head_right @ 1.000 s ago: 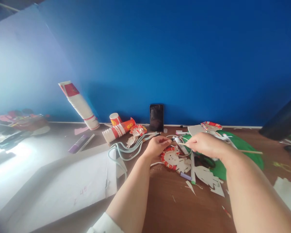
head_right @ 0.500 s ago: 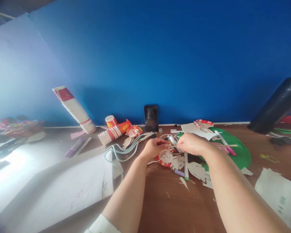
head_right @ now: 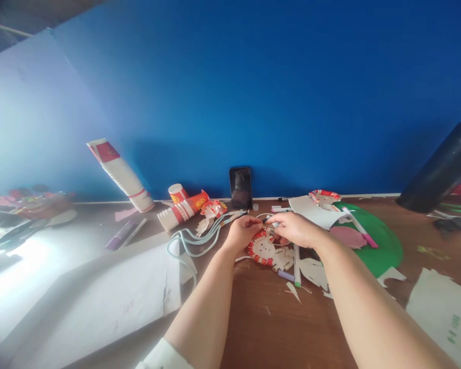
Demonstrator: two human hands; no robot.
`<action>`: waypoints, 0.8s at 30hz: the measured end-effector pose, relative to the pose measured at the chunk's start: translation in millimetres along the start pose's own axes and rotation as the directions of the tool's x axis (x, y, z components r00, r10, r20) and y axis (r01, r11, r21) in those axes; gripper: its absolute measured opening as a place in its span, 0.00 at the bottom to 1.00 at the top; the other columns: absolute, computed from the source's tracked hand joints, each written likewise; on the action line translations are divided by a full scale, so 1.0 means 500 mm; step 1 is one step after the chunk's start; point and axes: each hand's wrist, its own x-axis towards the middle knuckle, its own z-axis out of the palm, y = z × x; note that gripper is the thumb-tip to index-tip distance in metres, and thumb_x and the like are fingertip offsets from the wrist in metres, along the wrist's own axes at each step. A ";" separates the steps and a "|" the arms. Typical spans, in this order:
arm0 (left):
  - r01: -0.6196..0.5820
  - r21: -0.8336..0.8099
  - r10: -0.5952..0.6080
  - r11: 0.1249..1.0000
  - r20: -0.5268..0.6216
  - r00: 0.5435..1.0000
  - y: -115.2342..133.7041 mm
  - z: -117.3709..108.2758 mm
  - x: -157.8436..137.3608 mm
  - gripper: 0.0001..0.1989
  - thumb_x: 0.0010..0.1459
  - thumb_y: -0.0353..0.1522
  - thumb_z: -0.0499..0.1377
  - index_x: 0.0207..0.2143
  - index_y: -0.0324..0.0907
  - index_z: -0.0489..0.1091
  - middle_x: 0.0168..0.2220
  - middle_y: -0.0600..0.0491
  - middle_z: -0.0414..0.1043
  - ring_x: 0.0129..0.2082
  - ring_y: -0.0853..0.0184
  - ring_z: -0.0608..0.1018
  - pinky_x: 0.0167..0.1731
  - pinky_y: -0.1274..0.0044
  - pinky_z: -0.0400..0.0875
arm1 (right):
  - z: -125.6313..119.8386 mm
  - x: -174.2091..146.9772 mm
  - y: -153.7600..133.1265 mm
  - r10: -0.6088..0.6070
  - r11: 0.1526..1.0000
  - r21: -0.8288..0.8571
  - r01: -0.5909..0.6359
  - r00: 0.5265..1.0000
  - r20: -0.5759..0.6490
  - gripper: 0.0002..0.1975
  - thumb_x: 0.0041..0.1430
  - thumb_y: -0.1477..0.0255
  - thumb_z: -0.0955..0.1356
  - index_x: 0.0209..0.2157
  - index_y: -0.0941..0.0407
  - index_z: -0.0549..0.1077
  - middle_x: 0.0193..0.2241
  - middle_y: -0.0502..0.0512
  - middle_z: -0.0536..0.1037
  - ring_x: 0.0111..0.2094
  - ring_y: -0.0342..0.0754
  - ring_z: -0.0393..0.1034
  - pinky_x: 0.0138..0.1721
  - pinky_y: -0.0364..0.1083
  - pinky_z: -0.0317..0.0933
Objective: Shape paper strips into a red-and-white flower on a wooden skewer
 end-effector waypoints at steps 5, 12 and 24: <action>0.008 -0.018 -0.008 1.000 0.007 1.000 0.002 0.001 -0.001 0.10 0.50 0.34 0.62 0.35 0.40 0.75 0.31 0.51 0.75 0.30 0.69 0.73 0.30 0.80 0.65 | 0.002 0.004 0.003 0.035 0.999 0.022 -0.034 0.999 -0.017 0.19 0.51 0.67 0.66 0.46 0.52 0.75 0.30 0.56 0.80 0.26 0.50 0.73 0.19 0.43 0.57; -0.008 -0.132 0.021 0.991 0.096 0.995 0.001 0.002 -0.002 0.17 0.48 0.30 0.63 0.43 0.39 0.74 0.30 0.52 0.73 0.27 0.73 0.71 0.28 0.82 0.64 | 0.001 0.003 0.000 0.044 0.999 -0.021 -0.044 0.998 0.034 0.18 0.57 0.69 0.61 0.47 0.56 0.73 0.30 0.57 0.78 0.26 0.46 0.70 0.20 0.41 0.57; -0.105 0.004 0.105 0.994 0.062 0.993 0.006 0.002 0.000 0.11 0.49 0.33 0.64 0.37 0.43 0.78 0.35 0.52 0.75 0.34 0.68 0.74 0.38 0.77 0.67 | 0.005 0.001 0.000 -0.025 0.998 -0.048 0.028 0.997 0.068 0.14 0.57 0.66 0.62 0.40 0.55 0.75 0.29 0.54 0.79 0.21 0.41 0.66 0.19 0.40 0.55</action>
